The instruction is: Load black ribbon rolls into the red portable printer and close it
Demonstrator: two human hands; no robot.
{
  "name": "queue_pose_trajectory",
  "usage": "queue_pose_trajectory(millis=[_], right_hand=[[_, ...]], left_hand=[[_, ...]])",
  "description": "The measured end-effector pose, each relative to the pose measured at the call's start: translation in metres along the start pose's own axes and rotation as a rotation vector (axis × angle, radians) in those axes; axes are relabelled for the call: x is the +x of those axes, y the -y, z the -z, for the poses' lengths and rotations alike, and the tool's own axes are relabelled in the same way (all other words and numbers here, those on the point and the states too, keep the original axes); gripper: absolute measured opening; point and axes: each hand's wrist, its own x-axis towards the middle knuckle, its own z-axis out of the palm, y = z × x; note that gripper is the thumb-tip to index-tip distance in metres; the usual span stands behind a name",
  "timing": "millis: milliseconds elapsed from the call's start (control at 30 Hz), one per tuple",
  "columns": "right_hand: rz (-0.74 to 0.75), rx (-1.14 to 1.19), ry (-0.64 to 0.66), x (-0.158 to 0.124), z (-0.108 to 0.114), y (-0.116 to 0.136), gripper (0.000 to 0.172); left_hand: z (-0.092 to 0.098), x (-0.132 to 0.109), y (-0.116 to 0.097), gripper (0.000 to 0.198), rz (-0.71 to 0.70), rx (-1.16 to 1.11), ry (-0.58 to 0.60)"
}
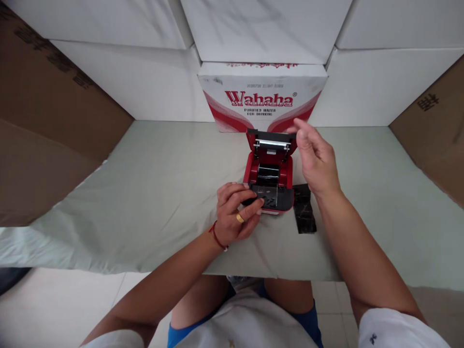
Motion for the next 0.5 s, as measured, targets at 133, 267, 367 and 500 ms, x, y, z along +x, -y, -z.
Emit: queue_pose_trajectory(millis=[133,267,367,500], right_hand=[[-0.013,0.084,-0.051,-0.033,0.008,0.025,0.042],[0.120,-0.037,0.110,-0.074,0.019,0.030,0.036],[0.168,-0.110,0.171,-0.090,0.018,0.023,0.033],[0.179,-0.124,0.166,-0.089,0.014,0.021,0.032]], left_hand=[[-0.001,-0.003,0.000,0.023,0.013,-0.008,0.013],[-0.001,-0.007,0.000,0.024,0.023,-0.017,-0.016],[-0.001,-0.009,0.001,0.024,0.057,-0.060,0.010],[0.000,-0.012,0.003,0.026,0.147,-0.210,0.134]])
